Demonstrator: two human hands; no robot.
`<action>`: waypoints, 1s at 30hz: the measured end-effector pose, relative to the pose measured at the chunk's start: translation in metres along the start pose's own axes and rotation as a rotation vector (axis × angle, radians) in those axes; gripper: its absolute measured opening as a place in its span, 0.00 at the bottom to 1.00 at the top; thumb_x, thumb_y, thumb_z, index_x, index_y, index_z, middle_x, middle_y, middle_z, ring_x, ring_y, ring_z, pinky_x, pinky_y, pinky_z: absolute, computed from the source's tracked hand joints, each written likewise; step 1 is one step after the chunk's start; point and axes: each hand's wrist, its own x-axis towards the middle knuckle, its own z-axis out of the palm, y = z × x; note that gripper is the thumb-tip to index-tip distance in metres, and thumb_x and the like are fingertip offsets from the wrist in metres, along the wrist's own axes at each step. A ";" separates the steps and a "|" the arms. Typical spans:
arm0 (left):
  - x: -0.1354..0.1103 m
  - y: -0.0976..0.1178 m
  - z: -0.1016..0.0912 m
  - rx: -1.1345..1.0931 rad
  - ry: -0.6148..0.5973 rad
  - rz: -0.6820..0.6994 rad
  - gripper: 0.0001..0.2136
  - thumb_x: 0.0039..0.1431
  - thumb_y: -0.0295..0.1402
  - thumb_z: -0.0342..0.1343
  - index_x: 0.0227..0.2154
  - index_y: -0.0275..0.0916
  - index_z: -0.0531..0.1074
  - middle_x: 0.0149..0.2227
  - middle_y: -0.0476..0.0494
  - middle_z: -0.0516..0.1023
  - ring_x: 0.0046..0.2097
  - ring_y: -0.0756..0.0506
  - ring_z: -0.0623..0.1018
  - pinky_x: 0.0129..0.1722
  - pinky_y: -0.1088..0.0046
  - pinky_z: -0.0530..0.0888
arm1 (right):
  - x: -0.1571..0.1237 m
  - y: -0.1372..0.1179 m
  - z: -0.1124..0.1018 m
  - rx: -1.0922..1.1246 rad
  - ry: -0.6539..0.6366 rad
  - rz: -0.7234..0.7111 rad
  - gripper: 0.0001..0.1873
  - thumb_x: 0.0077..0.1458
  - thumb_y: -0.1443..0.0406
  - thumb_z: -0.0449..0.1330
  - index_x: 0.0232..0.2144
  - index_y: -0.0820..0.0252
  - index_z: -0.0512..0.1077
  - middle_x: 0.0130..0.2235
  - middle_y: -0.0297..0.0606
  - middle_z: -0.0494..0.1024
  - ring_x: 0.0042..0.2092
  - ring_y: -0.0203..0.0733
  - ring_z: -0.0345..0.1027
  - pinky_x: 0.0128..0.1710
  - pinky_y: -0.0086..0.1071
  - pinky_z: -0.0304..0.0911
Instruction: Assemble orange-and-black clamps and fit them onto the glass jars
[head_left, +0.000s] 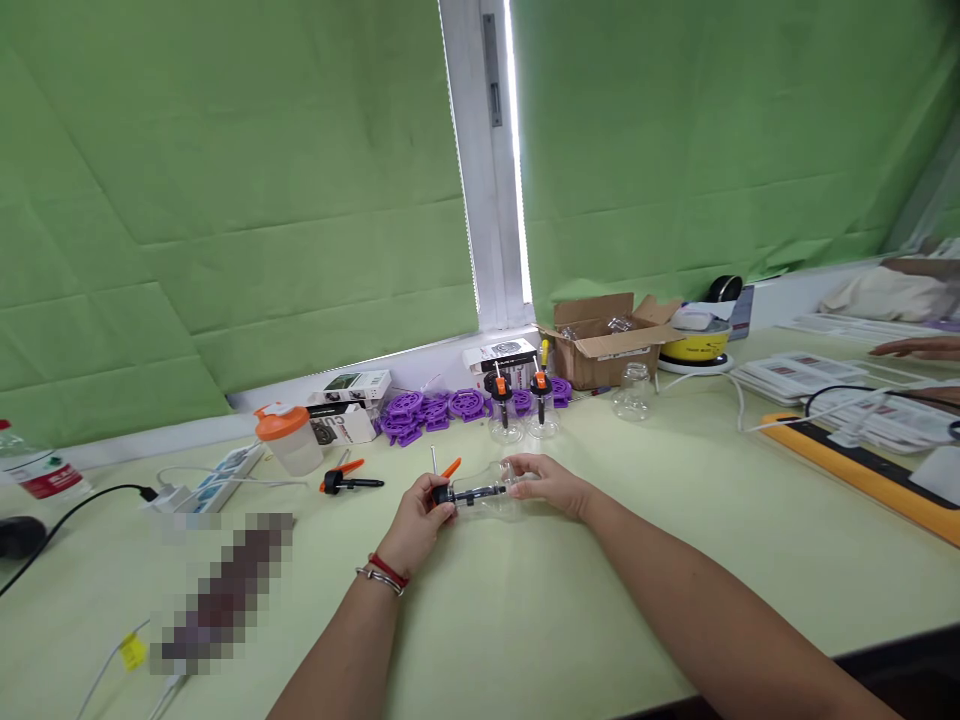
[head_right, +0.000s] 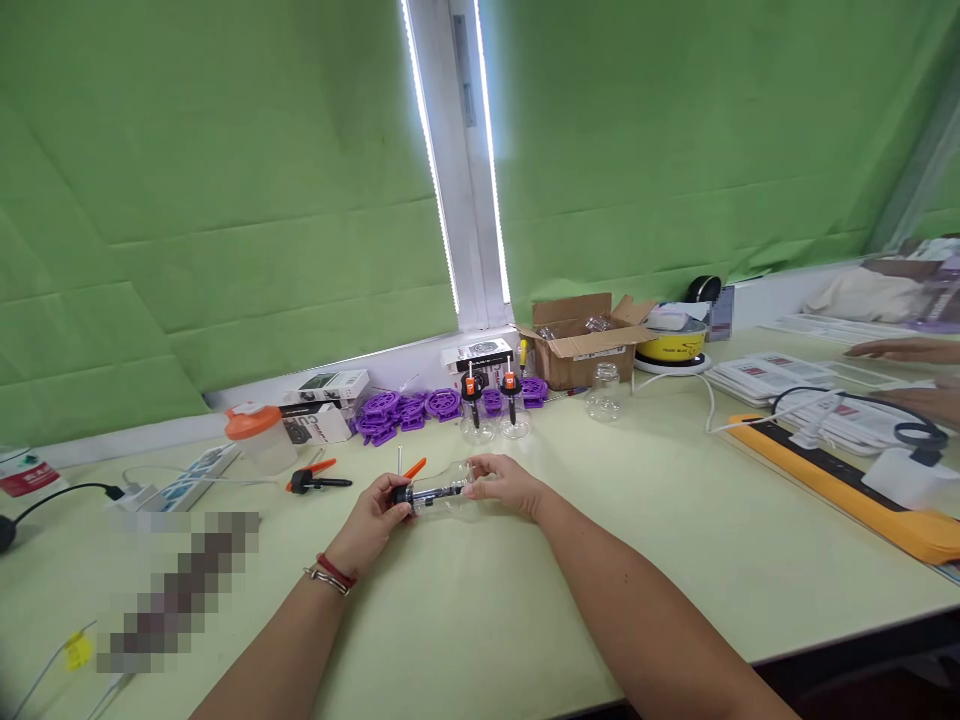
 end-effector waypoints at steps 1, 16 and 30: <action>0.000 0.000 0.000 0.006 0.003 0.002 0.14 0.42 0.28 0.59 0.34 0.38 0.63 0.29 0.51 0.68 0.28 0.51 0.70 0.32 0.70 0.71 | 0.000 0.000 0.000 0.013 -0.003 0.006 0.20 0.42 0.58 0.63 0.38 0.61 0.72 0.33 0.33 0.67 0.37 0.39 0.60 0.41 0.32 0.56; -0.001 0.001 0.002 0.046 0.011 0.026 0.14 0.43 0.28 0.58 0.34 0.38 0.63 0.28 0.50 0.68 0.29 0.51 0.70 0.32 0.71 0.71 | 0.001 0.004 0.002 0.171 0.017 0.081 0.22 0.41 0.56 0.65 0.38 0.62 0.72 0.30 0.34 0.68 0.33 0.37 0.62 0.37 0.32 0.57; -0.007 0.007 0.005 0.144 0.191 0.280 0.28 0.49 0.36 0.60 0.52 0.44 0.54 0.40 0.45 0.71 0.42 0.47 0.74 0.44 0.67 0.71 | -0.007 0.009 -0.002 0.017 -0.076 0.010 0.43 0.39 0.61 0.67 0.57 0.52 0.55 0.52 0.42 0.66 0.54 0.47 0.60 0.53 0.43 0.56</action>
